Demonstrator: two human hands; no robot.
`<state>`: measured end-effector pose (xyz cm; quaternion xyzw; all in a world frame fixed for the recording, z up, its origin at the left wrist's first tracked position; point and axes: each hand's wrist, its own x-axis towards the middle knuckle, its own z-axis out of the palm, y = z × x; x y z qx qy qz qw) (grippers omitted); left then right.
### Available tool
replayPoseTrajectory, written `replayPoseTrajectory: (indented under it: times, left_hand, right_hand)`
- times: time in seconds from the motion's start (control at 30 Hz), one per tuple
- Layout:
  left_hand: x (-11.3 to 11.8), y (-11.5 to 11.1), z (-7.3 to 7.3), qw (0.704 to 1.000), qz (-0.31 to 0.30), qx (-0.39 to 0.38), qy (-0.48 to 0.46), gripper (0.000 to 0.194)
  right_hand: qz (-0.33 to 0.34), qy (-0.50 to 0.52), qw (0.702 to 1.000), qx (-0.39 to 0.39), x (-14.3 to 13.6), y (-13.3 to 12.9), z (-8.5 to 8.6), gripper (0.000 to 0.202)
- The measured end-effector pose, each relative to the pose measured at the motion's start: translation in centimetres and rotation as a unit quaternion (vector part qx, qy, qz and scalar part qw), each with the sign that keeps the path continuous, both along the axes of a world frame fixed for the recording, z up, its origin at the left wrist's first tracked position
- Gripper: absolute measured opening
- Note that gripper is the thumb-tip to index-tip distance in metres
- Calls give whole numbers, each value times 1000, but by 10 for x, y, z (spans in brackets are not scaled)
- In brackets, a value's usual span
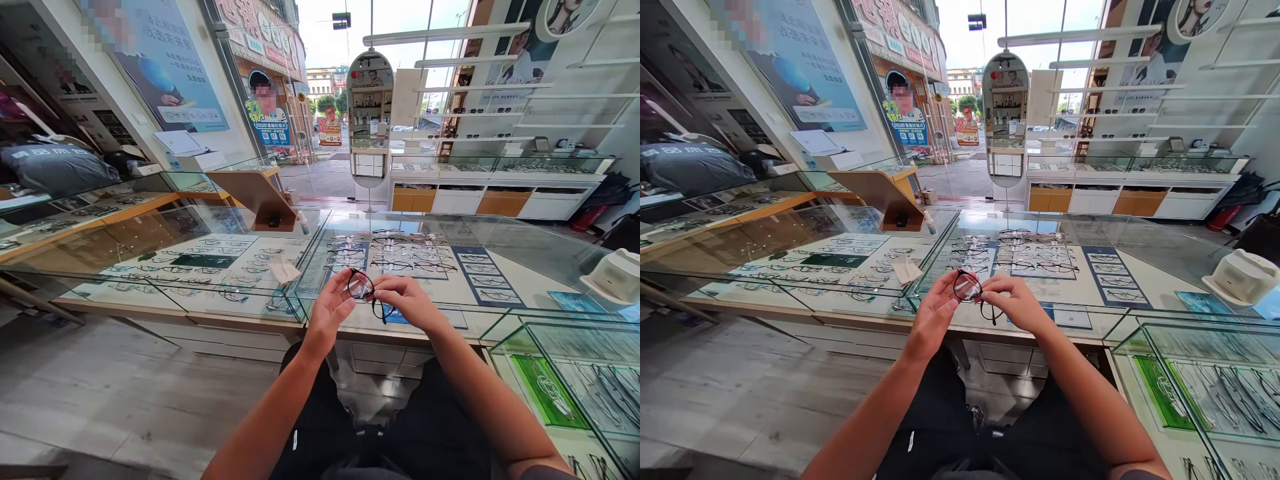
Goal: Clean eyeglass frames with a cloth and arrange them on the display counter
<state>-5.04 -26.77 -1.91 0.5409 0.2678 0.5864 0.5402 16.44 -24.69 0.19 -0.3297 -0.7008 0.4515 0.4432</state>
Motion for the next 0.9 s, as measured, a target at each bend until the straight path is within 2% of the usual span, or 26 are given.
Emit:
replayPoseTrajectory:
  times: [0.07,0.17,0.27,0.37,0.47,0.53,0.73,0.9]
  left_hand:
    - [-1,1,-6,999,28,-22,1,54]
    - [-1,2,-22,992,51,-109,22,45]
    - [2,3,-40,975,-10,-216,43,51]
    - [6,5,-49,964,-51,-259,-22,56]
    - [9,9,-47,962,-40,-250,-106,54]
    - [9,12,-44,966,-31,-229,-119,55]
    - [7,12,-41,992,7,-119,-42,54]
    - [5,12,-44,999,20,-41,20,53]
  right_hand:
    - [-20,1,1000,2,0,0,1,25]
    - [-66,26,997,-15,2,2,1,26]
    - [-97,85,991,-31,4,3,0,26]
    - [-87,139,985,-50,2,2,-3,23]
    - [-73,154,984,-60,-2,-1,-6,21]
    - [-68,150,984,-62,-4,-3,-7,22]
    - [-66,115,988,-76,-5,-5,-5,26]
    - [-72,91,989,-93,-8,-2,-7,28]
